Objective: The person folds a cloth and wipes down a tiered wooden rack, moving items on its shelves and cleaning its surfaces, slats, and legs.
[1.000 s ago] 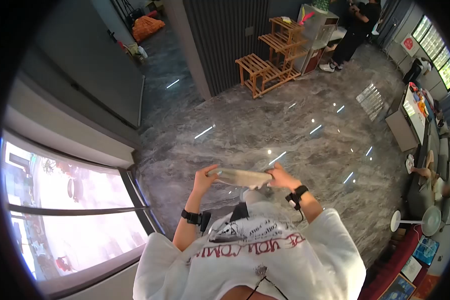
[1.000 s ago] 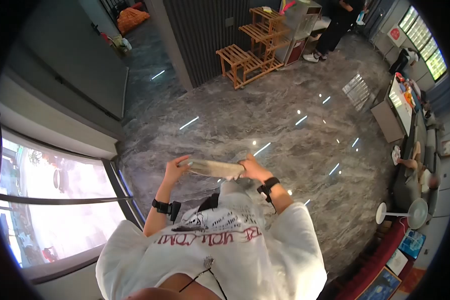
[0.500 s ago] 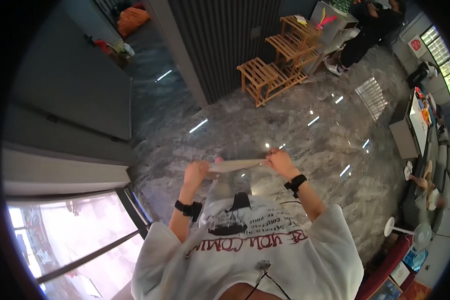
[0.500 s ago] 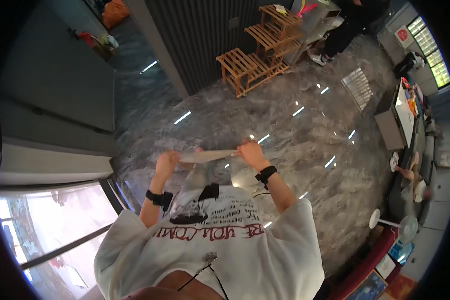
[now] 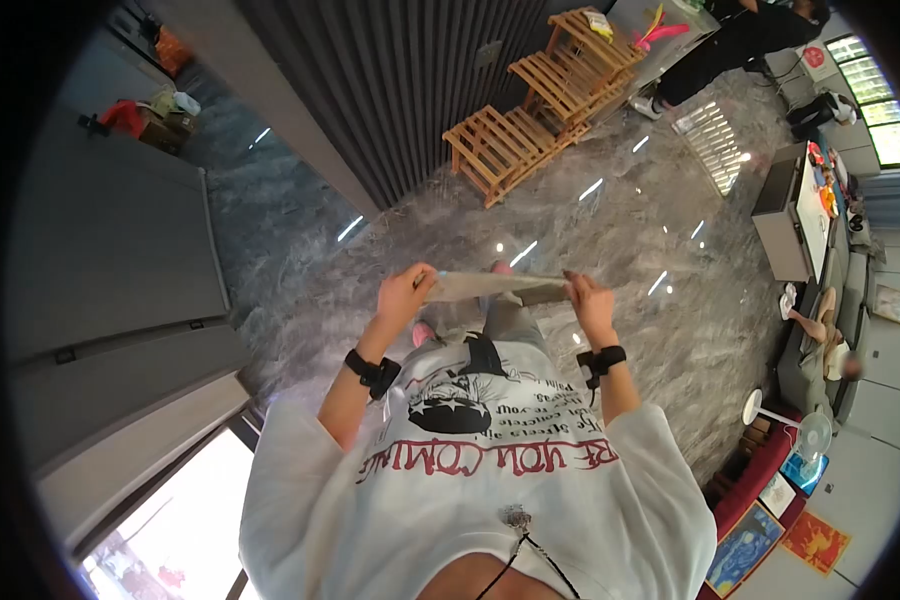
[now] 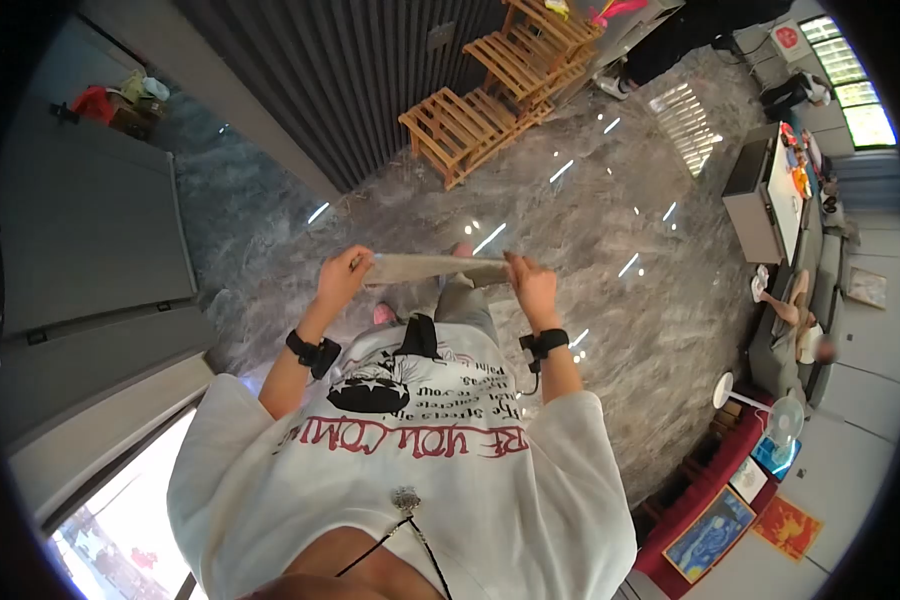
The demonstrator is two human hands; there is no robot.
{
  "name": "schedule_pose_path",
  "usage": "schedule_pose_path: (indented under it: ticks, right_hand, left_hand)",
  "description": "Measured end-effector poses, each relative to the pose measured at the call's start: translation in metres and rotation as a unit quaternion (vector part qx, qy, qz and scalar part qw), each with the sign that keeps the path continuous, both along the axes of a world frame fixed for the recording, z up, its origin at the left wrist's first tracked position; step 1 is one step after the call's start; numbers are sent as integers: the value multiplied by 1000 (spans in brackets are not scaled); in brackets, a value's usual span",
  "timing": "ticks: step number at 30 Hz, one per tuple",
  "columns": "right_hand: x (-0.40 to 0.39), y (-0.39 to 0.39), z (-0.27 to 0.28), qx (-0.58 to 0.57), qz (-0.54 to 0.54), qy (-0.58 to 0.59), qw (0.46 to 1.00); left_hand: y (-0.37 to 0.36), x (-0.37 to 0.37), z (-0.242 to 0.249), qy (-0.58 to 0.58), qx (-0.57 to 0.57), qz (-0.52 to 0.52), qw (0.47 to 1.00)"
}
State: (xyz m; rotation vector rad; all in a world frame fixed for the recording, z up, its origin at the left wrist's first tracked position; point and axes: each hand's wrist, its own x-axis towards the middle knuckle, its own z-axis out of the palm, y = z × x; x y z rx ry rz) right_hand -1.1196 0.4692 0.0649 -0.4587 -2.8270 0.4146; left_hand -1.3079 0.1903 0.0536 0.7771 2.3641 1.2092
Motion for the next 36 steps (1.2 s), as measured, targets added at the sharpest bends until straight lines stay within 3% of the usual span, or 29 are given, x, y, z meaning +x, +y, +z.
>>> schedule_pose_path:
  ticks: [5, 7, 10, 11, 13, 14, 16, 17, 18, 20, 22, 24, 26, 27, 28, 29, 30, 31, 32, 33, 34, 36]
  right_hand:
    - [-69, 67, 5, 41, 32, 39, 998]
    - [-102, 103, -10, 23, 45, 42, 998]
    - [-187, 172, -27, -8, 83, 38, 996]
    - [-219, 191, -45, -6, 103, 49, 993]
    - [-272, 202, -73, -39, 92, 92, 991]
    - [-307, 201, -81, -66, 57, 128, 988]
    - [-347, 204, -134, -98, 101, 119, 983]
    - [-356, 200, -153, -112, 102, 101, 983]
    - [-362, 195, -170, -95, 123, 87, 984]
    - [-369, 193, -216, -115, 161, 31, 980]
    - [-367, 186, -251, -102, 136, -23, 985]
    - [-356, 180, -282, -69, 91, -72, 991]
    - [-356, 180, -283, -112, 66, -89, 987]
    - [-355, 180, -280, -149, 39, -97, 983]
    - [-362, 175, -269, -128, 32, 17, 991]
    - [-363, 171, -256, -130, 29, 11, 991]
    - [-365, 164, -230, -327, -24, 4, 945]
    - [-362, 156, -207, -510, -80, -4, 856]
    - [-355, 148, -192, -578, -84, 76, 808]
    - [-354, 149, -143, -687, -39, 158, 708]
    - [-355, 153, -109, -678, 49, 257, 687]
    - [-355, 182, -35, -771, 247, 331, 486]
  left_hand:
    - [58, -56, -3, 35, 36, -2, 999]
    - [82, -76, -19, -65, 1, 13, 998]
    - [126, -109, -56, -38, -20, 85, 995]
    - [146, -136, -76, -30, -22, 90, 995]
    - [172, -165, -122, 56, -22, 214, 975]
    - [185, -192, -140, -76, -103, 240, 962]
    - [210, -220, -216, 33, -57, 326, 943]
    - [232, -220, -218, 39, -190, 339, 921]
    - [251, -216, -230, 21, -157, 366, 917]
    - [276, -203, -260, 80, -234, 273, 930]
    - [291, -193, -283, 114, -217, 164, 955]
    - [309, -187, -280, 62, -264, 132, 953]
    - [322, -197, -281, 23, -297, 101, 949]
    - [324, -200, -284, 60, -299, 81, 949]
    - [326, -202, -289, 98, -300, 61, 947]
    - [326, -204, -294, 93, -302, 56, 947]
    - [324, -207, -300, 108, -317, 50, 941]
    - [319, -207, -304, 121, -334, 42, 934]
    - [316, -209, -302, 121, -310, 39, 942]
    - [315, -212, -302, 116, -314, 32, 942]
    - [314, -214, -305, 143, -320, 35, 936]
    - [311, -214, -303, 169, -322, 29, 931]
